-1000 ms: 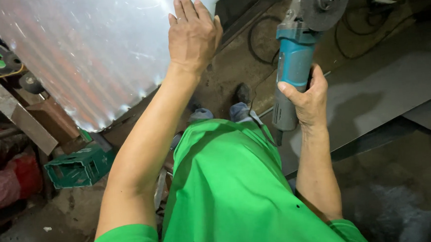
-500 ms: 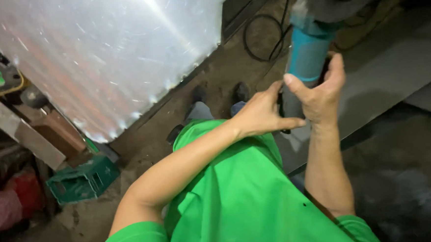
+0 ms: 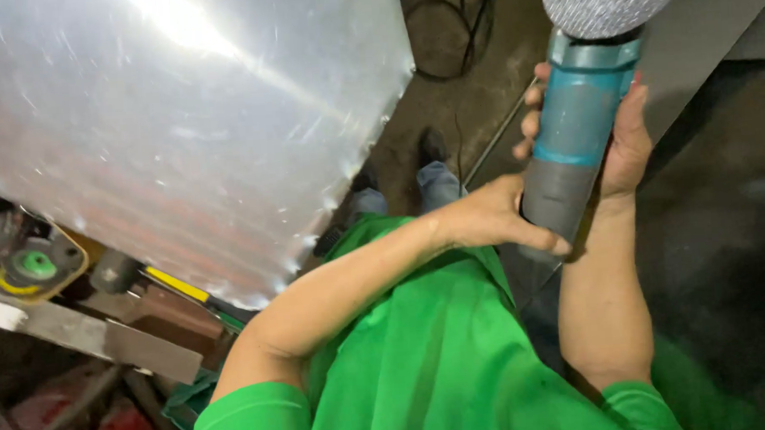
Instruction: Grinding the edges of a metal sheet and then welding a seam.
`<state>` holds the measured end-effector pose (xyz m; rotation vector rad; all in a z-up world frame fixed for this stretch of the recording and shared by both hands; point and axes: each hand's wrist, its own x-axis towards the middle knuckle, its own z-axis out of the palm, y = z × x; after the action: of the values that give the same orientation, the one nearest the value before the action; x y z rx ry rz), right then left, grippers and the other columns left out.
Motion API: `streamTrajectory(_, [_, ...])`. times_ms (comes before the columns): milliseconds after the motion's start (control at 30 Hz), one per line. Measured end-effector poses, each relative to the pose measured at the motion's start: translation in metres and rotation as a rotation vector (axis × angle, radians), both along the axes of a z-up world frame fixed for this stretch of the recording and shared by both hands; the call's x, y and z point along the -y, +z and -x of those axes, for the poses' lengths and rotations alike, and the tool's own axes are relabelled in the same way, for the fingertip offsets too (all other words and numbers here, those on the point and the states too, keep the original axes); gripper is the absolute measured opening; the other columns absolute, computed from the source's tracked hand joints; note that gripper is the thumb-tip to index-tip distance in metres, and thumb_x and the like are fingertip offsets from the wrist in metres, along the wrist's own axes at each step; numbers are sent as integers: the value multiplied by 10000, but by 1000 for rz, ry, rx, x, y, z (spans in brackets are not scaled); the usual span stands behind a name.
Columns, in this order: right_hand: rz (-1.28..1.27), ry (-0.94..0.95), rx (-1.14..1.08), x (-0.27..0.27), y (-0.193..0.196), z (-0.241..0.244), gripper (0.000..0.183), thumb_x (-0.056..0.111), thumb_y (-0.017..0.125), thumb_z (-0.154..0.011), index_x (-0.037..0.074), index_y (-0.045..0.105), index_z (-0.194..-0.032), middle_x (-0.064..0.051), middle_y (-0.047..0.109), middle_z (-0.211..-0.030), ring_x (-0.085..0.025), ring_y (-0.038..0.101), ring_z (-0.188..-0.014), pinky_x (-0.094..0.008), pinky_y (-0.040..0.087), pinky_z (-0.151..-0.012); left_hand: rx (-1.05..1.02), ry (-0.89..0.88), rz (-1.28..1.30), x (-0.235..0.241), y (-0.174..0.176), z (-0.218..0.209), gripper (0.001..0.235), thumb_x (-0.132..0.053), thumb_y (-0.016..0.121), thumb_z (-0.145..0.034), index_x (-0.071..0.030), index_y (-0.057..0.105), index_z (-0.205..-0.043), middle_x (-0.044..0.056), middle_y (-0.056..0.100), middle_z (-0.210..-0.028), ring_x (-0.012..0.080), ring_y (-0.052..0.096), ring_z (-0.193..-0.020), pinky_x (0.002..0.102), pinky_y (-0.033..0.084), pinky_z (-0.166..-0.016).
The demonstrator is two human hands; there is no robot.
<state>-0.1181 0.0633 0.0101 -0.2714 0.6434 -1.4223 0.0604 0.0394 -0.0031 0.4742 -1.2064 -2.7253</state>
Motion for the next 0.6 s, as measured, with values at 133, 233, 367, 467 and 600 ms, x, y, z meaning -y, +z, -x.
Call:
streamTrajectory(133, [-18, -72, 84, -11, -4, -10, 800, 605, 545, -1098, -116, 446, -1429, -214, 597, -1157, -285, 698, -992, -425, 601, -826, 308, 107, -47, -1, 37, 3, 568, -340, 903, -722, 43, 727, -1103, 101, 751, -1023, 195, 723, -944, 354, 601, -860])
streamTrajectory(233, [-76, -10, 69, -4, -7, -4, 815, 649, 492, -1086, -88, 447, -1432, -181, 603, -1169, -261, 699, -1000, -409, 606, -842, 348, 165, 110, -12, 19, 14, 535, -415, 871, -707, -17, 750, -1042, 101, 768, -987, 193, 737, -919, 334, 593, -849])
streamTrajectory(367, [-179, 66, -59, 0, -14, 3, 788, 693, 443, -1101, -55, 495, -1342, -187, 662, -1095, -257, 705, -894, -396, 600, -781, 358, 182, 164, -12, 15, 17, 515, -442, 841, -739, -26, 765, -1033, 101, 777, -975, 185, 746, -928, 327, 589, -860])
streamTrajectory(467, [-203, 85, -118, 5, -9, 3, 761, 692, 449, -1096, -25, 507, -1345, -183, 667, -1078, -256, 705, -881, -396, 596, -766, 310, 193, 102, -16, 13, 19, 498, -420, 838, -765, -17, 768, -1049, 97, 773, -985, 186, 735, -944, 333, 584, -862])
streamTrajectory(600, [-175, 125, -153, 13, -1, -4, 735, 653, 504, -1080, -8, 512, -1400, -201, 668, -1073, -265, 711, -887, -435, 610, -824, 256, 181, -116, -16, 12, 9, 518, -357, 856, -755, 25, 725, -1079, 117, 756, -983, 220, 727, -897, 352, 598, -809])
